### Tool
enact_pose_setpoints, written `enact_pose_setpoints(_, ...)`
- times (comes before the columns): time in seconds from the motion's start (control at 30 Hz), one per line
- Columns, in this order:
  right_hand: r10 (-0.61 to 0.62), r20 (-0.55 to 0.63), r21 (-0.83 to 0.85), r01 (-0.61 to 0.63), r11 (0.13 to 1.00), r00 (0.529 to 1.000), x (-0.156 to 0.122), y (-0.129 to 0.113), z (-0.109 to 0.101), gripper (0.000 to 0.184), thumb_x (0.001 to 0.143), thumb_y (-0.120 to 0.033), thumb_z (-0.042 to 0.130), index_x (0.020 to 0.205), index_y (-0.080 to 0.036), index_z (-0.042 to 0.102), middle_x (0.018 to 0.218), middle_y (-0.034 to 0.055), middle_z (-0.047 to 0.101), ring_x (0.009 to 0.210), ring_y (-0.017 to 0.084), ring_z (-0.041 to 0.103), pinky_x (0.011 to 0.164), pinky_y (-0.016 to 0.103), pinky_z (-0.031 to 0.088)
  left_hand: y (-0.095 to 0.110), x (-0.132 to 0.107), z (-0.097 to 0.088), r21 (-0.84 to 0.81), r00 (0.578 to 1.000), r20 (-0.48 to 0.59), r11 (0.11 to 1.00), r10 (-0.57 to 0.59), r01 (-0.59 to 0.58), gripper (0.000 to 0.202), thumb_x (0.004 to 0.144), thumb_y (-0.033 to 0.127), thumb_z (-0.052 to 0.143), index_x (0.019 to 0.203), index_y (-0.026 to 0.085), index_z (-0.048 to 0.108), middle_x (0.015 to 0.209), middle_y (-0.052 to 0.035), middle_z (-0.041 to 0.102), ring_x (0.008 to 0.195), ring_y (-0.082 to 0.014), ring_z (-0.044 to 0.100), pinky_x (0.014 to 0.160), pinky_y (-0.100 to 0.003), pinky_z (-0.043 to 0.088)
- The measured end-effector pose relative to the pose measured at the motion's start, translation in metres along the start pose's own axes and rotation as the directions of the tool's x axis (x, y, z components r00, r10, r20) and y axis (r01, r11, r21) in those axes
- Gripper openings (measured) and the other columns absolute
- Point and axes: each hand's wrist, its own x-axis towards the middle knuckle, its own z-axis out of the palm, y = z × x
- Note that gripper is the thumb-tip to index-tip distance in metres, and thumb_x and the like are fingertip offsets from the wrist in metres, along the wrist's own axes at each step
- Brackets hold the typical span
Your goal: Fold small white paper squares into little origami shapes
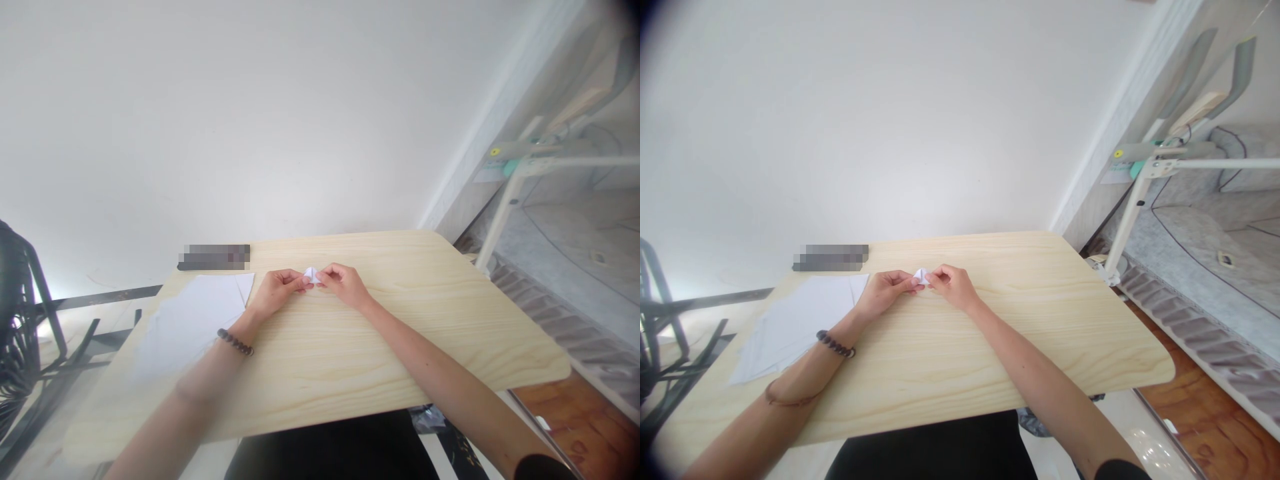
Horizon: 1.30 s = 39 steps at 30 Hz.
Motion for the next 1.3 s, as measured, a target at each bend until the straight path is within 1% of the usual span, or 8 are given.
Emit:
enact_pose_setpoints(0.13, 0.029, -0.013, 0.058, -0.028, 0.998, 1.0, 0.0, 0.002, 0.001, 0.03, 0.072, -0.046, 0.052, 0.072, -0.016, 0.057, 0.072, 0.0026, 0.063, 0.068, 0.015, 0.062, 0.057, 0.024, 0.048, 0.0, 0.0, 0.002, -0.089, 1.0, 0.015, 0.996, -0.011, 0.013, 0.029, 0.067, 0.038, 0.063, 0.082, 0.013, 0.056, 0.075, -0.0071, 0.067, 0.074, -0.0188, 0.063, 0.067, -0.028, 0.046)
enact_pose_setpoints(0.2, 0.026, -0.013, 0.066, -0.025, 0.998, 1.0, 0.0, 0.002, 0.001, 0.03, 0.072, -0.046, 0.052, 0.071, -0.016, 0.056, 0.072, 0.0023, 0.062, 0.068, 0.016, 0.062, 0.057, 0.023, 0.049, -0.001, -0.001, 0.003, -0.101, 1.0, 0.011, 0.995, -0.006, 0.007, 0.028, 0.068, 0.037, 0.062, 0.082, 0.013, 0.054, 0.074, -0.0071, 0.067, 0.075, -0.0197, 0.063, 0.066, -0.029, 0.047)
enact_pose_setpoints(0.43, 0.011, -0.016, 0.051, -0.01, 0.999, 1.0, 0.0, 0.0, 0.001, 0.028, 0.073, -0.044, 0.052, 0.072, -0.016, 0.055, 0.07, 0.0017, 0.061, 0.066, 0.014, 0.062, 0.057, 0.023, 0.048, -0.004, 0.0, 0.003, -0.07, 0.999, 0.016, 0.997, 0.029, -0.028, 0.029, 0.071, 0.039, 0.059, 0.082, 0.013, 0.052, 0.071, -0.0083, 0.067, 0.073, -0.0206, 0.064, 0.067, -0.032, 0.048)
enact_pose_setpoints(0.7, 0.012, -0.012, 0.047, -0.011, 0.999, 1.0, 0.0, 0.002, 0.002, 0.027, 0.074, -0.043, 0.051, 0.074, -0.016, 0.055, 0.074, 0.0028, 0.063, 0.068, 0.015, 0.063, 0.058, 0.024, 0.048, -0.004, 0.0, 0.004, -0.084, 1.0, 0.01, 0.996, 0.027, -0.026, 0.031, 0.07, 0.04, 0.059, 0.082, 0.012, 0.051, 0.07, -0.0091, 0.067, 0.071, -0.0207, 0.064, 0.065, -0.032, 0.049)
enact_pose_setpoints(0.97, 0.015, -0.018, 0.034, -0.015, 0.999, 1.0, 0.001, 0.002, 0.003, 0.027, 0.074, -0.044, 0.051, 0.073, -0.016, 0.053, 0.073, 0.0029, 0.063, 0.067, 0.015, 0.062, 0.059, 0.025, 0.048, 0.002, -0.003, 0.008, -0.068, 0.999, -0.033, 0.998, 0.014, -0.016, 0.035, 0.068, 0.044, 0.06, 0.081, 0.012, 0.052, 0.07, -0.009, 0.068, 0.069, -0.0201, 0.064, 0.063, -0.03, 0.048)
enact_pose_setpoints(1.17, 0.015, -0.013, 0.021, -0.015, 1.0, 1.0, 0.0, 0.001, 0.002, 0.026, 0.074, -0.042, 0.051, 0.073, -0.016, 0.054, 0.072, 0.0026, 0.063, 0.063, 0.013, 0.061, 0.06, 0.025, 0.048, 0.01, -0.005, 0.008, -0.038, 1.0, -0.03, 0.999, -0.003, 0.001, 0.035, 0.067, 0.044, 0.061, 0.082, 0.013, 0.051, 0.066, -0.0079, 0.068, 0.063, -0.0176, 0.063, 0.06, -0.027, 0.047)
enact_pose_setpoints(1.23, 0.016, -0.013, 0.029, -0.016, 0.999, 1.0, 0.0, 0.0, 0.002, 0.026, 0.074, -0.042, 0.051, 0.073, -0.016, 0.054, 0.072, 0.0026, 0.063, 0.063, 0.013, 0.061, 0.06, 0.026, 0.049, 0.011, -0.006, 0.008, -0.037, 0.999, -0.033, 0.999, 0.005, -0.006, 0.035, 0.068, 0.043, 0.06, 0.084, 0.013, 0.051, 0.066, -0.0079, 0.068, 0.063, -0.0172, 0.063, 0.06, -0.027, 0.047)
enact_pose_setpoints(1.3, 0.021, -0.016, 0.049, -0.021, 0.999, 1.0, 0.0, 0.001, 0.003, 0.026, 0.073, -0.042, 0.052, 0.072, -0.016, 0.053, 0.071, 0.0023, 0.062, 0.063, 0.013, 0.06, 0.06, 0.026, 0.049, 0.011, -0.006, 0.007, -0.032, 0.999, -0.036, 0.999, 0.006, -0.007, 0.037, 0.068, 0.042, 0.06, 0.091, 0.014, 0.05, 0.068, -0.0077, 0.068, 0.063, -0.0169, 0.063, 0.062, -0.027, 0.047)
